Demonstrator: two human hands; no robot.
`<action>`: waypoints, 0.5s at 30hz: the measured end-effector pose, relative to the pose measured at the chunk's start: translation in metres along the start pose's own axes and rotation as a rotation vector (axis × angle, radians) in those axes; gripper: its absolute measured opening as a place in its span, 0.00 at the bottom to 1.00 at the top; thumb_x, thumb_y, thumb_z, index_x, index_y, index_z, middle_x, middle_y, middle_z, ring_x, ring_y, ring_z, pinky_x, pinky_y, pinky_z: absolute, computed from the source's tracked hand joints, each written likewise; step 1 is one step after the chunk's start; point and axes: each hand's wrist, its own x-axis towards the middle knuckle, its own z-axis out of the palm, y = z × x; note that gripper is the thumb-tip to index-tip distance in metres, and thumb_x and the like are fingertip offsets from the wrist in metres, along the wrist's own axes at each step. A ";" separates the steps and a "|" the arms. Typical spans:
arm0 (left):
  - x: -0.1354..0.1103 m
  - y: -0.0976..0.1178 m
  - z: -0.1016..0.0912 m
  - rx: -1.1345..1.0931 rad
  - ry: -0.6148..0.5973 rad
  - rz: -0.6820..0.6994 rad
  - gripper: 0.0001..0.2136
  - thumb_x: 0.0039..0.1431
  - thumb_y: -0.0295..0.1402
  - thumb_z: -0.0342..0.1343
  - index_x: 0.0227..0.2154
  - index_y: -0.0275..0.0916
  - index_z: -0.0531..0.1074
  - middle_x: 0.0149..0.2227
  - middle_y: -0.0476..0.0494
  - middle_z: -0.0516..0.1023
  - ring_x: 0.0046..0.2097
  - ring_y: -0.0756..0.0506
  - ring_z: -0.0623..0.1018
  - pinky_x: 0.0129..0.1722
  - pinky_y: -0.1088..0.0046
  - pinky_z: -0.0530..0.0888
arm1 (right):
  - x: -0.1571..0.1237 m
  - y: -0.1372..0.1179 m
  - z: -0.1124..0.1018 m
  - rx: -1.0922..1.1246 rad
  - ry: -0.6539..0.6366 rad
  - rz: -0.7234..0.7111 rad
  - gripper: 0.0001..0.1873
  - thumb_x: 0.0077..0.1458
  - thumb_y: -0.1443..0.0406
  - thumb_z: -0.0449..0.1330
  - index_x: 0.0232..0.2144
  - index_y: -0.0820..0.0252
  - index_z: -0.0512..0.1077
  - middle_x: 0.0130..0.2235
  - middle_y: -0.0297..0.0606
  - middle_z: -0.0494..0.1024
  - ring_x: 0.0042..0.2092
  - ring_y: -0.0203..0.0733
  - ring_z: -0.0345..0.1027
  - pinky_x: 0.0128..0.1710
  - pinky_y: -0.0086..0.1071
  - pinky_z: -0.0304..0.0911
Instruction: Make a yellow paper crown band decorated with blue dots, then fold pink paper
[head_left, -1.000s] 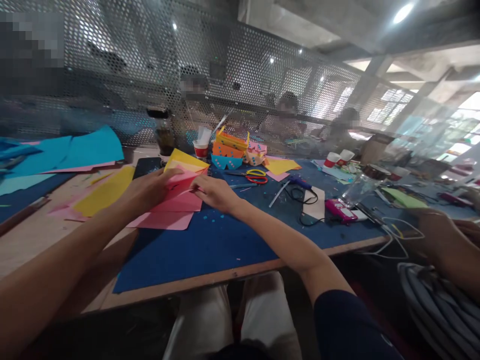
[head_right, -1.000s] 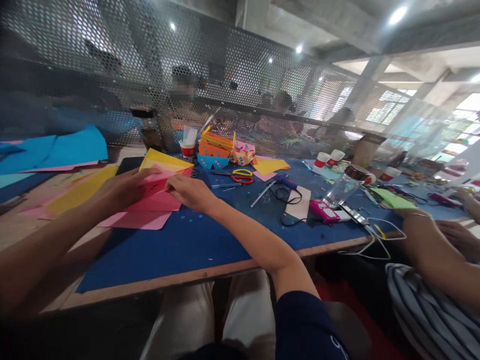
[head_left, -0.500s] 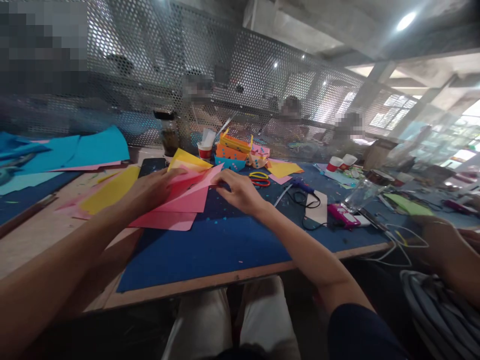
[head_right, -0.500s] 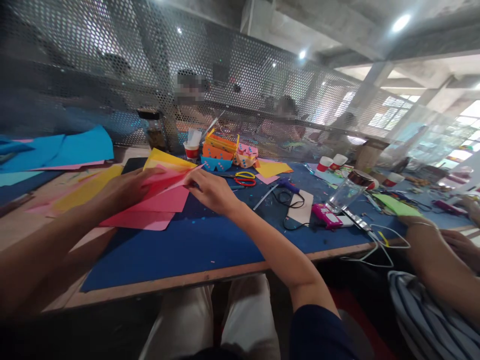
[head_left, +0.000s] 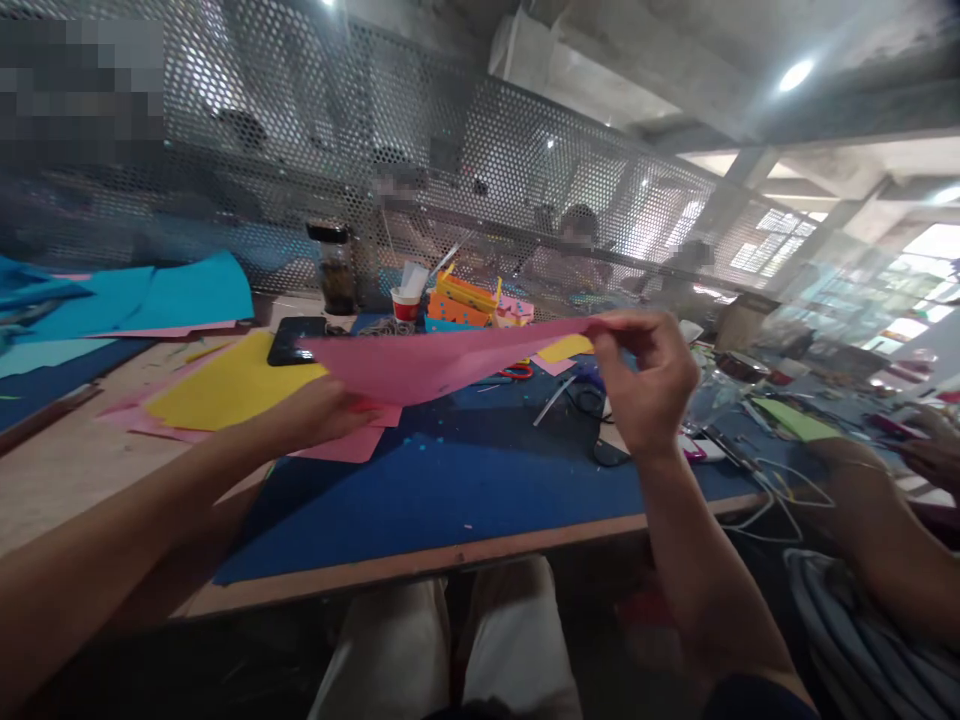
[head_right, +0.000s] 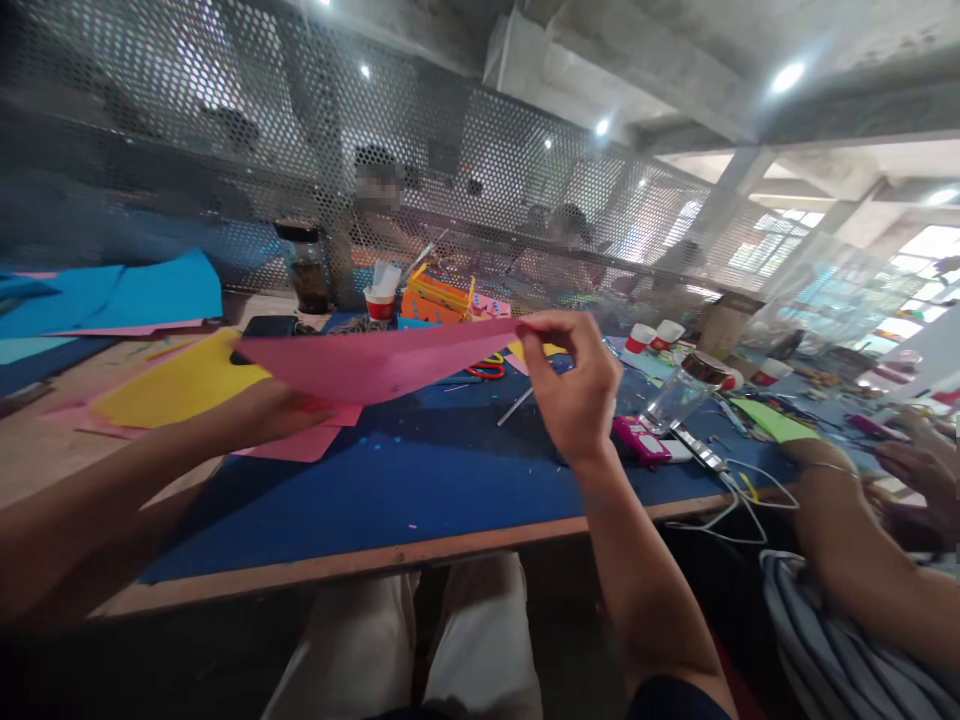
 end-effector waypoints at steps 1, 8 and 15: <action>-0.001 0.003 0.002 0.003 -0.012 0.032 0.14 0.54 0.45 0.64 0.37 0.41 0.85 0.49 0.41 0.85 0.53 0.39 0.79 0.56 0.68 0.74 | 0.003 0.002 -0.007 -0.012 0.071 0.009 0.03 0.63 0.67 0.67 0.40 0.56 0.77 0.39 0.34 0.81 0.39 0.37 0.79 0.43 0.34 0.77; -0.027 0.028 -0.006 -0.057 0.242 -0.038 0.18 0.63 0.47 0.60 0.49 0.42 0.78 0.52 0.37 0.83 0.55 0.36 0.81 0.61 0.49 0.73 | -0.014 -0.004 -0.033 0.042 0.336 0.016 0.06 0.60 0.67 0.69 0.39 0.59 0.75 0.39 0.36 0.81 0.40 0.41 0.81 0.43 0.40 0.79; -0.067 0.062 0.013 -0.149 0.409 -0.025 0.31 0.63 0.41 0.61 0.67 0.46 0.59 0.64 0.34 0.72 0.55 0.37 0.81 0.55 0.52 0.79 | -0.115 -0.021 -0.035 -0.044 -0.162 -0.106 0.13 0.63 0.74 0.63 0.46 0.54 0.74 0.46 0.41 0.83 0.49 0.47 0.79 0.50 0.45 0.75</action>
